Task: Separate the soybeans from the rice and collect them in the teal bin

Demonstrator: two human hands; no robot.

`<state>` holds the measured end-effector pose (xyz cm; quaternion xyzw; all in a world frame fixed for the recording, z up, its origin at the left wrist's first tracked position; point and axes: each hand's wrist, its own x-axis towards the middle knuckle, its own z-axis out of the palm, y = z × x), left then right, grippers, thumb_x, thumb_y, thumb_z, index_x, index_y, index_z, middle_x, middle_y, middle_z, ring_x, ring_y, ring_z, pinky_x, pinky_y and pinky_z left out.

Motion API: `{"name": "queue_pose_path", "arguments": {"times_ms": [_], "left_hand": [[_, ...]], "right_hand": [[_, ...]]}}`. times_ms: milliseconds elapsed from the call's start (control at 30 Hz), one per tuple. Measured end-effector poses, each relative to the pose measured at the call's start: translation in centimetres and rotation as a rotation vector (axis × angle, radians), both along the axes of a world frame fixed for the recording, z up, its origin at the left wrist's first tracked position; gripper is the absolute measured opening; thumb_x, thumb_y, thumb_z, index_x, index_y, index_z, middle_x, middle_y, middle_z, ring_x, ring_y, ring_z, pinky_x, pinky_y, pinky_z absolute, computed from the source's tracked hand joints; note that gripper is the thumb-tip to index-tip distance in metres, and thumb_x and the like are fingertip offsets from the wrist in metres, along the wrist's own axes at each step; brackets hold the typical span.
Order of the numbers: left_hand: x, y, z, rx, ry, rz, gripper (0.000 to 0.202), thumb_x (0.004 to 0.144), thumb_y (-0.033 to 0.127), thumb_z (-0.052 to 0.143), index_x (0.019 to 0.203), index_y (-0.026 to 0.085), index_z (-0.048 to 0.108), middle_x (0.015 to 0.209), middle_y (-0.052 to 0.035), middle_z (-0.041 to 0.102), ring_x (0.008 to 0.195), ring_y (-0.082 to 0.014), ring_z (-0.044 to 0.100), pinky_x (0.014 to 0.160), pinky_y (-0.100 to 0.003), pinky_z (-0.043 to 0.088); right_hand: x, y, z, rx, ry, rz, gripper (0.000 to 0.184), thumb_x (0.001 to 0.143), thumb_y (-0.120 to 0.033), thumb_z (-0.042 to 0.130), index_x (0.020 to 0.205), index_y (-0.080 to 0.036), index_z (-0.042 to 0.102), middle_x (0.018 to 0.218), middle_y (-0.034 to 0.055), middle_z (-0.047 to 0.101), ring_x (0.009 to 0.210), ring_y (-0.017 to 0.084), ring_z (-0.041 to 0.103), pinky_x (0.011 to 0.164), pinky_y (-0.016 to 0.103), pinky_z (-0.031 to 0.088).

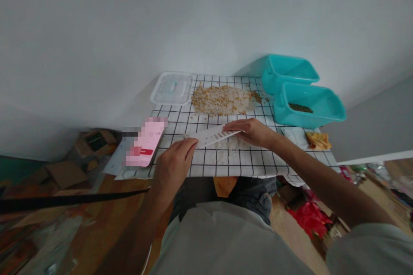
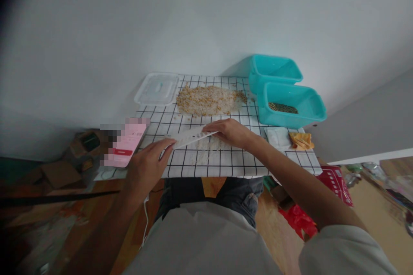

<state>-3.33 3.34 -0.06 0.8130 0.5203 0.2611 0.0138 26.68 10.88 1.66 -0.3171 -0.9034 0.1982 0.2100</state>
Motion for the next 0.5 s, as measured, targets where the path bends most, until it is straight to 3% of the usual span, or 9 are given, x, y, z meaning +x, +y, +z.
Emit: {"name": "queue_pose_path", "arguments": {"times_ms": [300, 500], "left_hand": [[0.2, -0.5, 0.4, 0.027, 0.008, -0.004, 0.026, 0.104, 0.026, 0.050, 0.121, 0.020, 0.069, 0.115, -0.0099, 0.079, 0.103, -0.0240, 0.076, 0.093, -0.038, 0.060], [-1.1, 0.4, 0.8, 0.092, 0.034, 0.175, 0.029, 0.103, 0.027, 0.052, 0.124, 0.021, 0.070, 0.117, -0.0107, 0.080, 0.102, -0.0259, 0.077, 0.087, -0.036, 0.060]], "right_hand": [[0.2, -2.6, 0.5, 0.003, -0.010, -0.052, 0.040, 0.097, -0.011, 0.056, 0.133, -0.023, 0.068, 0.130, 0.0070, 0.073, 0.115, 0.022, 0.073, 0.102, 0.037, 0.058], [-2.3, -0.8, 0.4, 0.019, 0.013, -0.041, 0.041, 0.100, -0.012, 0.052, 0.136, -0.024, 0.066, 0.135, 0.0056, 0.071, 0.122, 0.021, 0.069, 0.106, 0.037, 0.054]]}}
